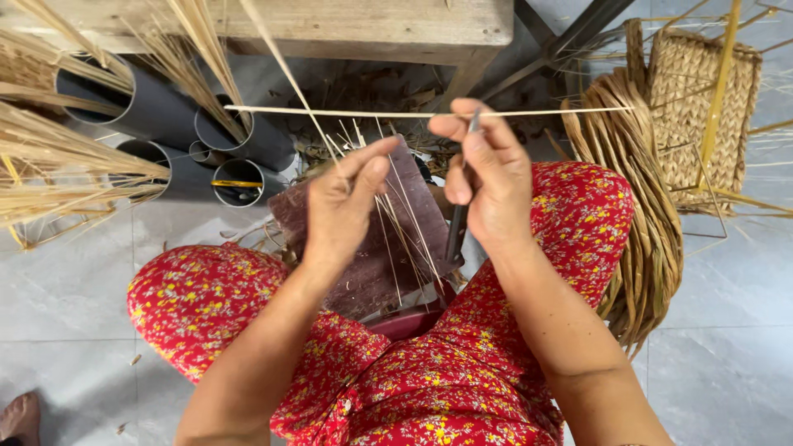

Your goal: The person sits on a low stool and works on bamboo/palm strips for basket weaving. They fan thin spokes over a wooden board, then hold a thicker strip and split and shave it lengthwise with a small knife, pulling the split halves apart by hand.

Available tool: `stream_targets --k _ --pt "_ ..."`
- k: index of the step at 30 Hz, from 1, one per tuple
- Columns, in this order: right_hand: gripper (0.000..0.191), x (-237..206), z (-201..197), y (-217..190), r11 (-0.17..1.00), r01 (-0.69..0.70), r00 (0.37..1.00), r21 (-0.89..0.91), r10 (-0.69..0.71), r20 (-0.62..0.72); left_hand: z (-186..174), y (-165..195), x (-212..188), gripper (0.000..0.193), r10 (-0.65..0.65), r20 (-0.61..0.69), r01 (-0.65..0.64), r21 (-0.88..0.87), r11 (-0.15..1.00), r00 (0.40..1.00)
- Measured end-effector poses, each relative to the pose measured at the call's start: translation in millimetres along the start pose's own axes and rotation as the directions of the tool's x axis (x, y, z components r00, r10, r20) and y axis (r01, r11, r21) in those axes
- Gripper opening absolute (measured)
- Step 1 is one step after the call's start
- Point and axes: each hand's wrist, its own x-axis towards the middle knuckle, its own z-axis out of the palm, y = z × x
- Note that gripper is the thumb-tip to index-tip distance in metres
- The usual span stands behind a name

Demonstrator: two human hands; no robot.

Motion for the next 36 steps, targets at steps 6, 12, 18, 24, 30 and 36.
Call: stream_targets --k 6,12,18,24,30,36 --pt "0.037 -11.4 22.7 20.3 0.969 -0.246 0.965 0.007 0.244 0.093 8.9 -8.0 0.3 0.033 -0.199 -0.009 0.176 -0.428 0.886 0.98" --pt "0.043 -17.1 17.3 1.0 0.802 -0.404 0.674 -0.44 0.586 0.45 -28.9 2.9 22.0 0.029 -0.089 -0.14 0.043 -0.3 0.953 0.986" --pt "0.04 -18.2 4.7 -40.9 0.924 -0.368 0.812 -0.107 0.375 0.448 -39.3 10.8 13.2 0.033 -0.111 -0.036 0.102 -0.195 0.976 0.993" --pt "0.049 -6.9 21.1 -34.6 0.841 -0.223 0.9 -0.493 0.372 0.227 -23.7 13.9 7.5 0.035 -0.226 0.294 0.246 -0.032 0.969 0.929" --pt "0.036 -3.3 19.4 -20.9 0.819 -0.259 0.867 -0.511 0.43 0.251 -21.1 11.8 2.9 0.032 -0.229 0.427 0.217 0.077 0.973 0.875" --pt "0.026 -2.8 19.5 -12.3 0.82 -0.241 0.87 -0.519 0.419 0.26 -28.8 16.5 2.4 0.031 -0.284 0.441 0.263 0.109 0.959 0.852"
